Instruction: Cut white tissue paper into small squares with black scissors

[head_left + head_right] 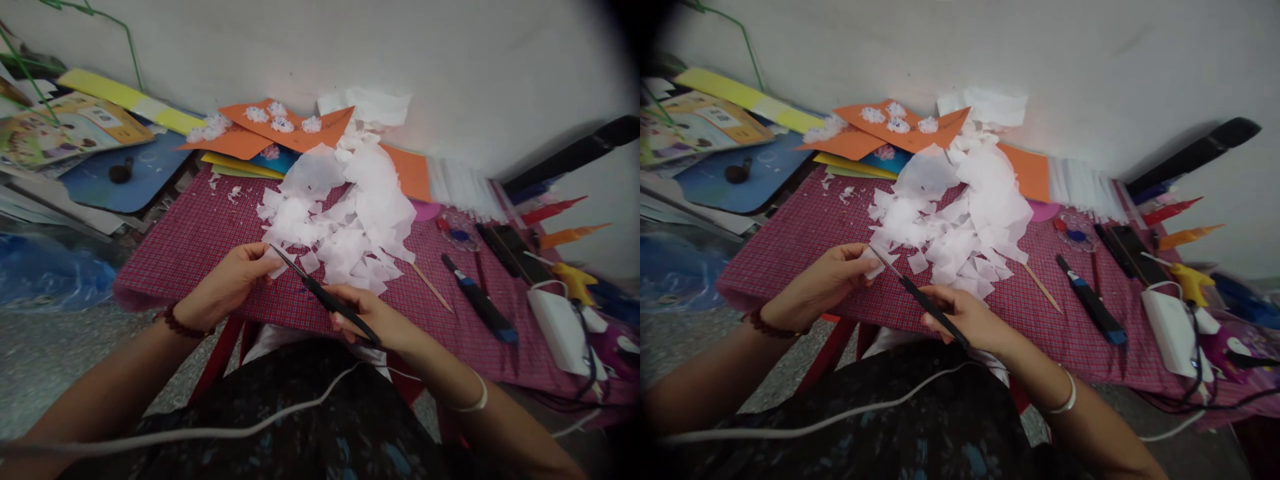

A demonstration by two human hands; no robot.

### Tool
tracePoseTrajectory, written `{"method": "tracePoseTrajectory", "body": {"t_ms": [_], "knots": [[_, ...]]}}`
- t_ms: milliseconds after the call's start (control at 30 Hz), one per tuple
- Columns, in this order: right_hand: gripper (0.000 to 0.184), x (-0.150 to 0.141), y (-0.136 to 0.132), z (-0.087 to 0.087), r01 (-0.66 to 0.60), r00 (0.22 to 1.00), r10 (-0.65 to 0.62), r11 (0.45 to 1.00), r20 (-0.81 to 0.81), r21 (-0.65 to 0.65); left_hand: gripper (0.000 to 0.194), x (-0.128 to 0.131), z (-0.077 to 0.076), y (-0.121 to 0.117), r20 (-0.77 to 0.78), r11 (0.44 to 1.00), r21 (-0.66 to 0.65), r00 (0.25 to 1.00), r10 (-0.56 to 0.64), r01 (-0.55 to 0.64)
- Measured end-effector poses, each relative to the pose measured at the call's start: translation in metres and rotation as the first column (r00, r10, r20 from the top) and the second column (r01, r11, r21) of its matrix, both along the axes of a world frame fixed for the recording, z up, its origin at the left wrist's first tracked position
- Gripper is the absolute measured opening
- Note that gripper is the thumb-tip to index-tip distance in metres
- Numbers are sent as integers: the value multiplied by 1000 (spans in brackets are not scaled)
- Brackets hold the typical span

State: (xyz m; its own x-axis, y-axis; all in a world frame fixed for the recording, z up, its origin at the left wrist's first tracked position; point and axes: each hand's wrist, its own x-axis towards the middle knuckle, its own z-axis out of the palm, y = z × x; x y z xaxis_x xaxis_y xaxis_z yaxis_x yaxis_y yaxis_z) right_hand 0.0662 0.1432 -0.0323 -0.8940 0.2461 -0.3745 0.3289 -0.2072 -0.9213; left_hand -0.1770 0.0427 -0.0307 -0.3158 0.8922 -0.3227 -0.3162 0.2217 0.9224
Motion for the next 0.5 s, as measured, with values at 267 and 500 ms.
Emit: {"method": "tracePoseTrajectory", "body": {"t_ms": [267,500], "knots": [[76,-4,5,-5,-131,964,81,974,-253,-186,47,-6,4,2,144,986,149,988,54,-76],[73,-7,-1,-28,-181,943,-12,820,-332,-543,10,-5,1,19,205,977,213,978,-28,-16]]}}
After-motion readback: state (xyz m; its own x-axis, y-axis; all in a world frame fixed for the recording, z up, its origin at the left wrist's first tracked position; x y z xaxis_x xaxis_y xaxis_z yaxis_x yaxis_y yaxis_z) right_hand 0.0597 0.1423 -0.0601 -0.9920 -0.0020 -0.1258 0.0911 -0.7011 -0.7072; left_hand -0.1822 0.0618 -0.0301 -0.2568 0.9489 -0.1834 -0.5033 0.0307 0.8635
